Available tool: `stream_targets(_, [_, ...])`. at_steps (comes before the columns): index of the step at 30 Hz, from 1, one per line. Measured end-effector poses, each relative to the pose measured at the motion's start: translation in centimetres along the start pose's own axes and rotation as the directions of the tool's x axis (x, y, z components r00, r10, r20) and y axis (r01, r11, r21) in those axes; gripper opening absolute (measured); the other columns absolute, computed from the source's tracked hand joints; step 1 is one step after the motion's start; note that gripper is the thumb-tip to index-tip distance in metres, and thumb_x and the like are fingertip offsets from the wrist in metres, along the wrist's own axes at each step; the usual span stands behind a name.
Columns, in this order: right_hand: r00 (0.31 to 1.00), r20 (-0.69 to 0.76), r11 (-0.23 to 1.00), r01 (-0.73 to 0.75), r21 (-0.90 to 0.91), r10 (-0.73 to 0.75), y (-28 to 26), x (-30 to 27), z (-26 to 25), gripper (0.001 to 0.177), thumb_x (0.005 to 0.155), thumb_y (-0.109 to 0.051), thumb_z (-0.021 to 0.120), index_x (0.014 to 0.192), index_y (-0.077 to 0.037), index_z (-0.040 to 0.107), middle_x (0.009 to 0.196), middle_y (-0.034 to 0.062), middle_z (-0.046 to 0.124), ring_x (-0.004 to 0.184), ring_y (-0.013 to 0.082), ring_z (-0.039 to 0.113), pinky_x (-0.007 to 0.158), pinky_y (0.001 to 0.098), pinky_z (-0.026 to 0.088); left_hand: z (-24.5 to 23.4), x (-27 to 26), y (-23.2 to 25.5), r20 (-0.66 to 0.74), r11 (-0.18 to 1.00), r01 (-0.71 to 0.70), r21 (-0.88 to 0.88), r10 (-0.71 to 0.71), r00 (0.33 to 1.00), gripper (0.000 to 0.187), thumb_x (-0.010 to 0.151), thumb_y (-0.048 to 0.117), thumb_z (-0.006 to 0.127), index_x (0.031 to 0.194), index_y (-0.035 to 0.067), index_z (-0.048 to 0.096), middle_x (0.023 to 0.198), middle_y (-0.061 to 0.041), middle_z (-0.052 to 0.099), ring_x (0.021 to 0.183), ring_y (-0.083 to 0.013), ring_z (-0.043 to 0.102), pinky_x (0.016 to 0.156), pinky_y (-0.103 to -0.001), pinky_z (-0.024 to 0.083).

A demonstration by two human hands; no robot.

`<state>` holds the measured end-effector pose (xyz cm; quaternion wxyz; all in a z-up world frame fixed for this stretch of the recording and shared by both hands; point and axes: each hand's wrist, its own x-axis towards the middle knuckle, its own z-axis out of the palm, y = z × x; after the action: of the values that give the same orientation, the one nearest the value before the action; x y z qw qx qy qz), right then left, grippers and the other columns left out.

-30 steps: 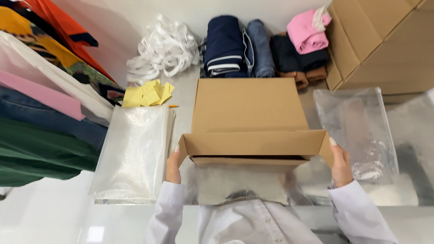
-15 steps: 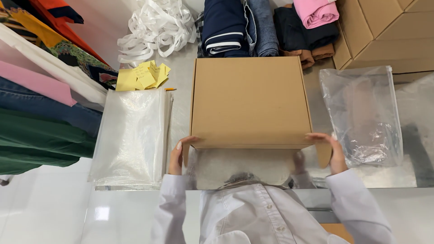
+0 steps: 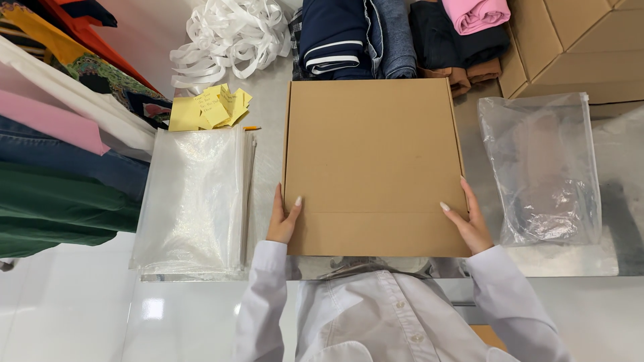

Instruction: Packing clothing items into plastic bags and cardboard boxes for shipping

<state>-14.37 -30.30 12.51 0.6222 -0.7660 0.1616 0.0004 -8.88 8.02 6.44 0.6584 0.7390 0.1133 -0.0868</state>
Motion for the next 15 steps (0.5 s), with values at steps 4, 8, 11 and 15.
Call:
stream_targets(4, [0.998,-0.007,0.998,-0.060,-0.014,0.060,-0.9,-0.4,0.2,0.080,0.092,-0.015,0.063,0.162,-0.017,0.023,0.168,0.0195,0.012,0.156,0.0297,0.006,0.127,0.0448,0.005,0.0,-1.1,1.7,0.022,0.997,0.075,0.004,-0.075,0.997,0.079,0.101,0.040,0.059,0.162,0.009,0.019,0.165,-0.023,0.023,0.154,-0.0370,0.018,0.127,-0.051,0.016])
stream_targets(8, [0.995,-0.032,0.995,-0.091,-0.047,0.089,-1.2,-0.1,0.3,0.082,0.090,-0.020,0.066,0.161,-0.019,0.026,0.168,0.0195,0.016,0.156,0.0321,0.008,0.127,0.0451,0.006,0.0,-0.6,0.8,0.020,0.996,0.081,-0.031,-0.080,0.997,0.080,0.101,0.041,0.060,0.162,0.009,0.020,0.164,-0.022,0.026,0.153,-0.0371,0.022,0.125,-0.050,0.021])
stream_targets(11, [0.994,-0.042,0.991,-0.108,-0.074,0.105,-1.8,-0.1,0.5,0.086,0.087,-0.021,0.070,0.161,-0.021,0.026,0.167,0.0213,0.018,0.156,0.0340,0.011,0.127,0.0459,0.008,0.1,-0.7,0.9,0.014,0.995,0.092,-0.040,-0.091,0.996,0.080,0.101,0.041,0.061,0.161,0.008,0.020,0.163,-0.023,0.028,0.152,-0.0385,0.024,0.124,-0.051,0.023])
stream_targets(15, [0.987,-0.051,0.984,-0.154,-0.088,0.150,-2.1,-0.1,0.4,0.096,0.079,-0.024,0.077,0.161,-0.026,0.027,0.166,0.0200,0.023,0.155,0.0331,0.018,0.126,0.0466,0.012,-0.2,-1.1,0.9,-0.011,0.990,0.124,-0.067,-0.126,0.992,0.081,0.098,0.041,0.064,0.161,0.011,0.023,0.162,-0.024,0.030,0.151,-0.0385,0.027,0.125,-0.051,0.025])
